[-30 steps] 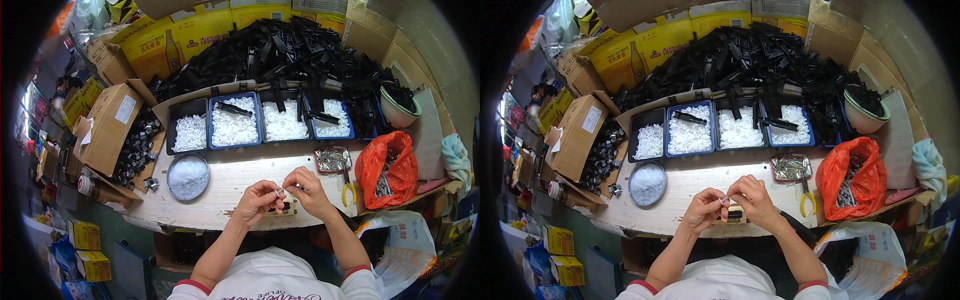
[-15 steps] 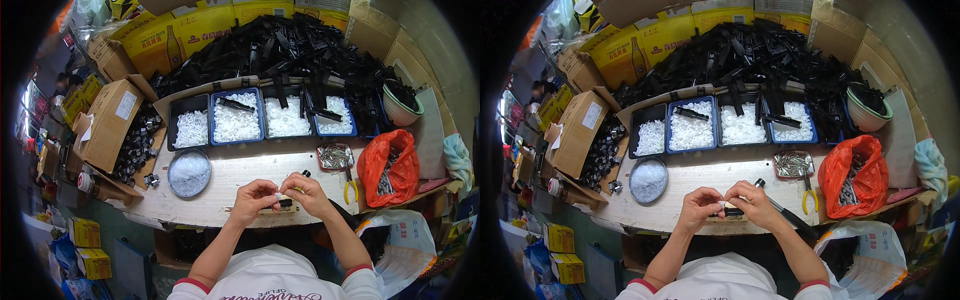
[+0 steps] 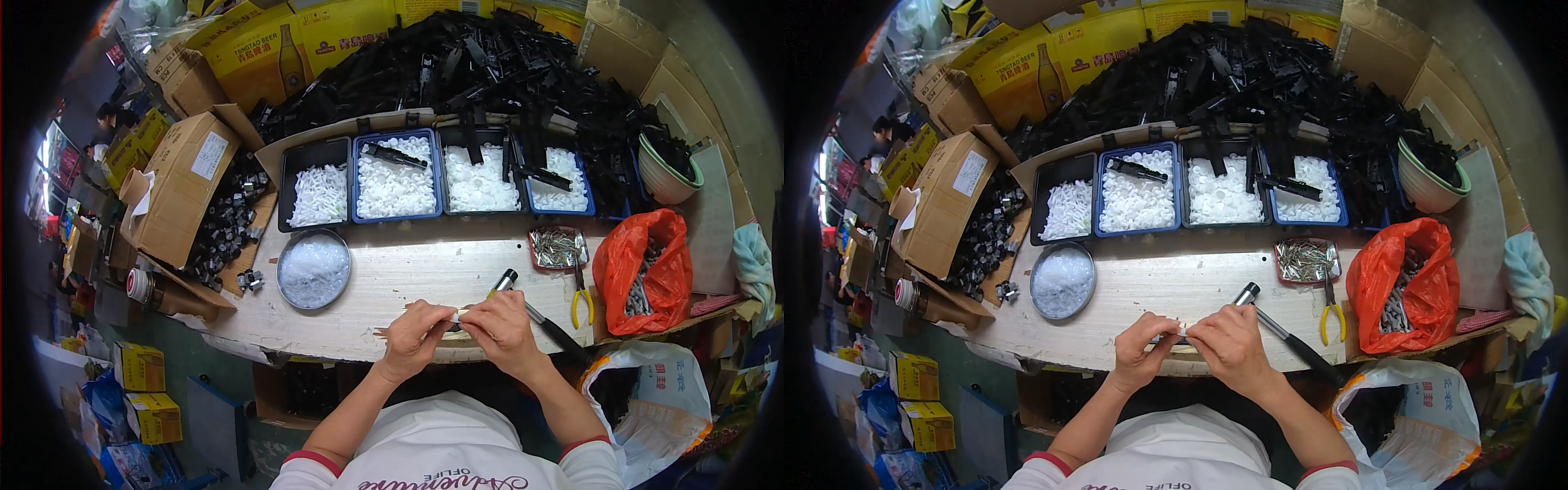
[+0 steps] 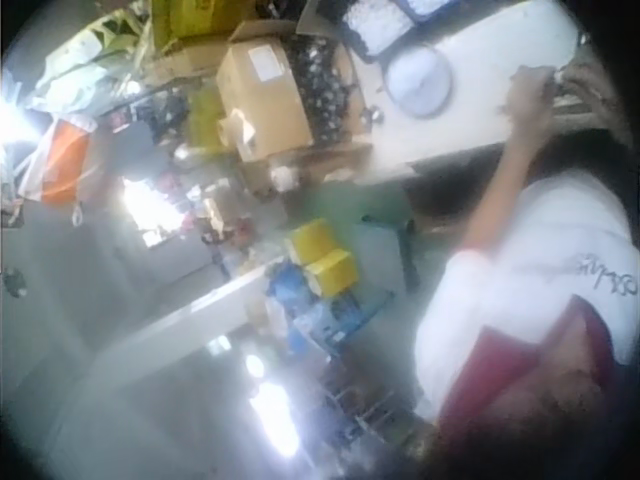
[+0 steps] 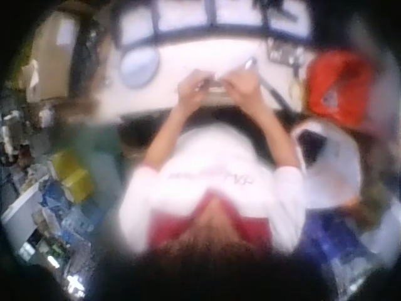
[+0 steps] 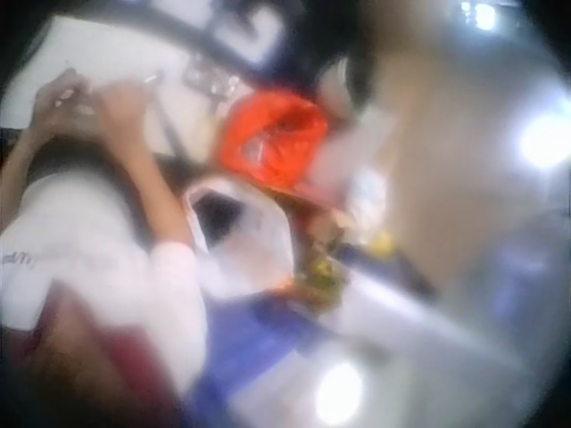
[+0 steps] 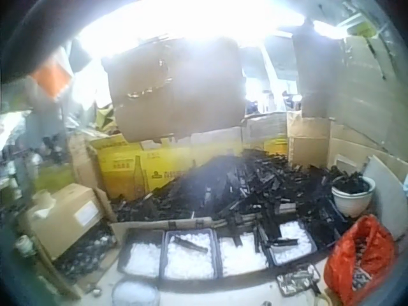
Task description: The person assembles small black plastic components at a cluttered workbench. They repeatedly pick up parts, insert them into a wooden jig, and strike them with a small hammer. The person also uses pliers to adjust or remove pieces and places finished or excess parts into trays or a red bag.
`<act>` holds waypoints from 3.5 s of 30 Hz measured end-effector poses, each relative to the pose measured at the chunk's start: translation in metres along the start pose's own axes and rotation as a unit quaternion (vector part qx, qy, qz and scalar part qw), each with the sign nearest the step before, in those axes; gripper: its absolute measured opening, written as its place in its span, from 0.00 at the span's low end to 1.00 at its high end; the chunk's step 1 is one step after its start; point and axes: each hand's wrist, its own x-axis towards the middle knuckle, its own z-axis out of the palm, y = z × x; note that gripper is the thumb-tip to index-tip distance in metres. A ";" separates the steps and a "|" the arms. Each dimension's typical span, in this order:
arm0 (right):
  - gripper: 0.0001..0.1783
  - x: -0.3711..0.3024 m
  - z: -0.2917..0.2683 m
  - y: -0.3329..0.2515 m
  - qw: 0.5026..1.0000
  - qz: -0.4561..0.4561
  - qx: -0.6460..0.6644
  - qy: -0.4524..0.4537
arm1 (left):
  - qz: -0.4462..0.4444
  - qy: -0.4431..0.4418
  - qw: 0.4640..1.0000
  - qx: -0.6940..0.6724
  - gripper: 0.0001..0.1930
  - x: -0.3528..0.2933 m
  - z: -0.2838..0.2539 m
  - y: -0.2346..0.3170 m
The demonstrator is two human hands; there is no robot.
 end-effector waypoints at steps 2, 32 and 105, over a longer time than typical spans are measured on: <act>0.07 0.000 0.004 0.000 1.000 -0.019 -0.024 0.001 | -0.009 0.000 1.000 0.000 0.14 0.000 -0.001 0.003; 0.06 0.002 -0.048 0.046 0.984 0.056 -0.170 -0.021 | -0.093 -0.086 0.979 0.161 0.09 -0.016 -0.001 -0.018; 0.03 -0.119 -0.177 0.168 0.898 0.353 -0.113 0.238 | -0.333 0.152 0.916 -0.165 0.08 0.116 -0.177 -0.120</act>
